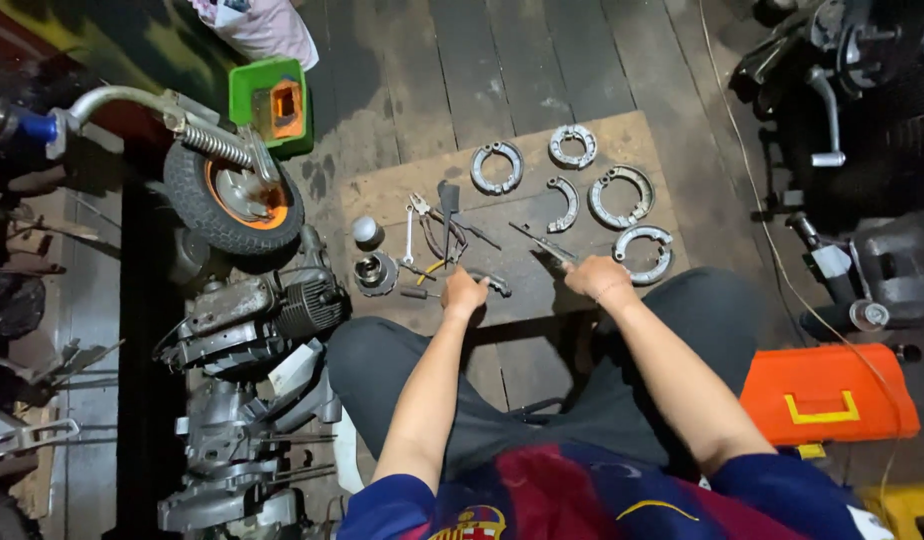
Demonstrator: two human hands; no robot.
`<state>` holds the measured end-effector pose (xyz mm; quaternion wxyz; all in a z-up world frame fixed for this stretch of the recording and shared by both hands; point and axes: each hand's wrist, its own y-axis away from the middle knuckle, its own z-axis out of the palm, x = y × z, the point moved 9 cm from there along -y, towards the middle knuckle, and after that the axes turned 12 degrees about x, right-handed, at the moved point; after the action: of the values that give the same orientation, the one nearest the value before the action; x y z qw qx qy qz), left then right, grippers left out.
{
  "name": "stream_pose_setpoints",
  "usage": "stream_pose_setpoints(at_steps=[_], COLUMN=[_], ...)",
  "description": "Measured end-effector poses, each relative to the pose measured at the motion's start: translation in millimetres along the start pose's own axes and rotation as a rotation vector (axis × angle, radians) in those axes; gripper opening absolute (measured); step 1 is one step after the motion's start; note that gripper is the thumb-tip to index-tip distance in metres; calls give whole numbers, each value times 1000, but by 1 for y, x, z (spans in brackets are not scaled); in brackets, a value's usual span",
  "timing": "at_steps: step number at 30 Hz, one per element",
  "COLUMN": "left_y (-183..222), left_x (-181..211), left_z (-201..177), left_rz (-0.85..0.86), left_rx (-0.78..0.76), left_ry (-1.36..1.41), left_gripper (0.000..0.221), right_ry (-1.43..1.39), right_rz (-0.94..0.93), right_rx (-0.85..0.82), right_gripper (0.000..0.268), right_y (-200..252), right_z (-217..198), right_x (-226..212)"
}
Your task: Cleaning and inspecting motorcycle drum brake shoes using a wire brush and a small tool to remove debris.
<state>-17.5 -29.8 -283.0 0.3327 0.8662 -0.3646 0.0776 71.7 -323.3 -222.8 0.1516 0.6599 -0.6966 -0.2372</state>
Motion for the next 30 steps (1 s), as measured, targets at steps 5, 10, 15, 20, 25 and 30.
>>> stream_pose_setpoints(at_steps=[5,10,15,20,25,30], left_y=[-8,18,29,27,-2,-25], left_x=[-5,26,61,55,16,-19], left_z=[-7,-13,-17,-28,-7,8], left_rz=[-59,62,469,276,94,-82], left_rx=[64,-11,132,158,180,241], left_ry=[182,47,62,262,359,252], left_gripper=[51,45,40,57,72,55], right_ry=[-83,-124,-217,-208,-223,-300], right_rz=[3,12,23,5,-22,-34], right_rx=[24,41,72,72,85,92], right_gripper=[84,91,87,88,89,83], right_y=[30,28,40,40,40,39], right_z=[-28,-35,-47,-50,-47,-42], right_x=[-13,-14,-15,-17,-21,-23])
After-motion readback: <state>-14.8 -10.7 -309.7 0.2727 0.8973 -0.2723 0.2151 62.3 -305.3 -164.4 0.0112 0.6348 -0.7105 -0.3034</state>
